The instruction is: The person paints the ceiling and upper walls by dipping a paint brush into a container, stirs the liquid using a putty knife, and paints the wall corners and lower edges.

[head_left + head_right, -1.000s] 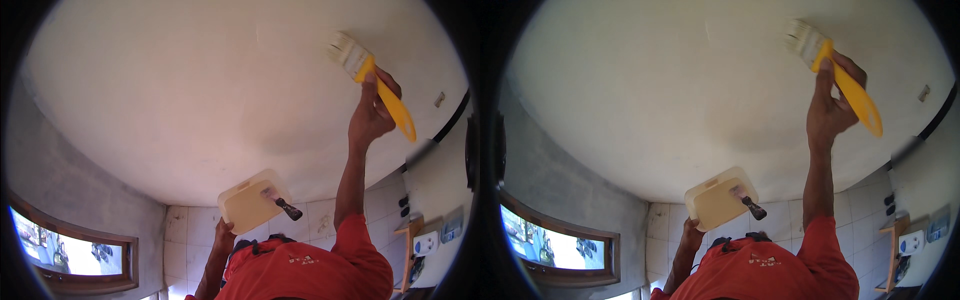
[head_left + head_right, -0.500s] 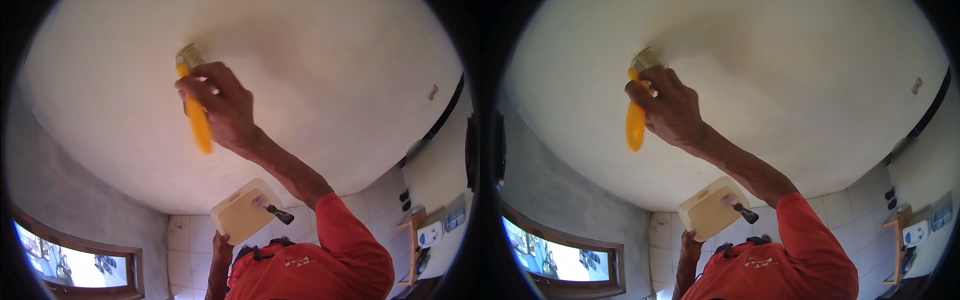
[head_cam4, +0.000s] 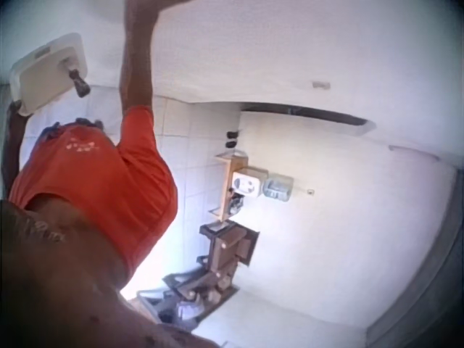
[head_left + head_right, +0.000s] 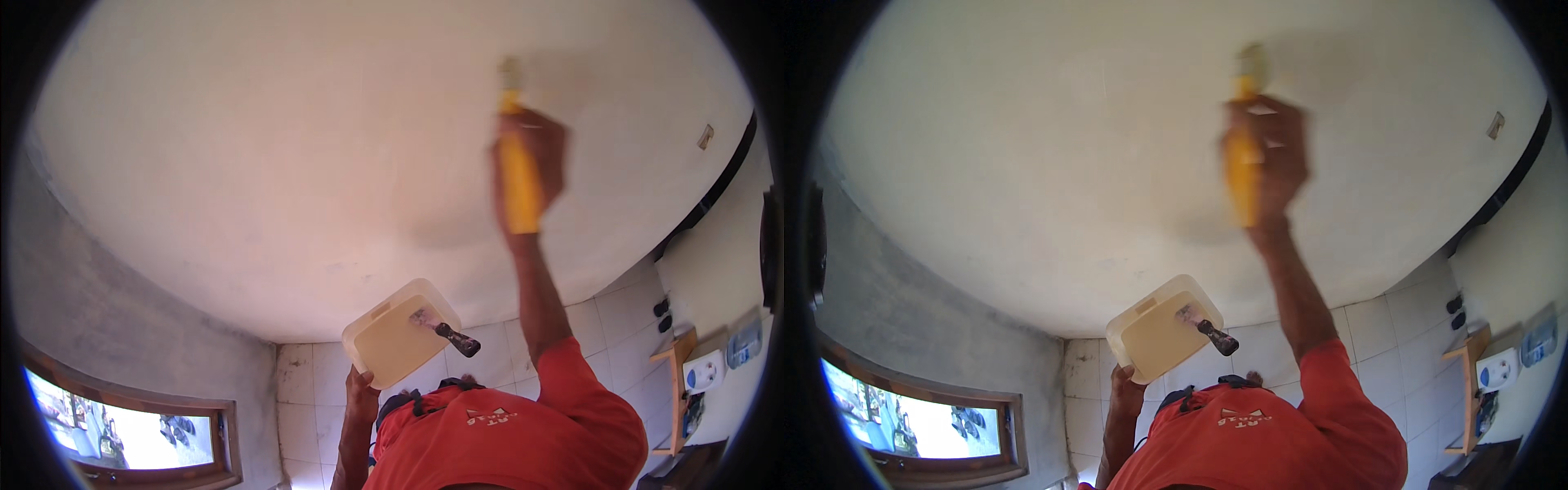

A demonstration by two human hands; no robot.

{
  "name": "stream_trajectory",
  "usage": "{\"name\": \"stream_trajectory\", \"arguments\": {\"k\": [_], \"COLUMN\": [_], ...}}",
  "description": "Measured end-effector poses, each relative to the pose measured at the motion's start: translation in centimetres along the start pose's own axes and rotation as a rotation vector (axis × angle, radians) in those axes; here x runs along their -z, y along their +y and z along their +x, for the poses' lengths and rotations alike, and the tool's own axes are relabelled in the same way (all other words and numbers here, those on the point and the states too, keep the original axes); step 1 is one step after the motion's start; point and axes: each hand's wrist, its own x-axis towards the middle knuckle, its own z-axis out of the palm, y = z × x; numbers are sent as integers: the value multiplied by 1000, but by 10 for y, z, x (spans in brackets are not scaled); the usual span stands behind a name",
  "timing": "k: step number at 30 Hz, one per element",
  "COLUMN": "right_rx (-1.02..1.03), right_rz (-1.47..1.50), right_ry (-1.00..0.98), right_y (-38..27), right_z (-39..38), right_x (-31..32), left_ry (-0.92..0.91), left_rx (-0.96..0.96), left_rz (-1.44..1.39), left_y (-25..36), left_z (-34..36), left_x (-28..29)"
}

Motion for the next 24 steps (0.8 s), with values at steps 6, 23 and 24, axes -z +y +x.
{"name": "stream_trajectory", "arguments": {"k": [6, 23, 24], "right_rx": [33, -143, -62], "right_rz": [373, 258, 168], "right_ry": [-297, -33, -85], "right_y": [-77, -27, -44], "right_z": [-42, -2, -5], "right_x": [-88, -48, -72], "left_ry": [27, -10, -27], "left_rx": [16, -2, 17], "left_rz": [-4, -17, -1], "left_y": [-1, 3, 2], "left_z": [-5, -6, -8], "left_x": [-5, -2, 0]}}
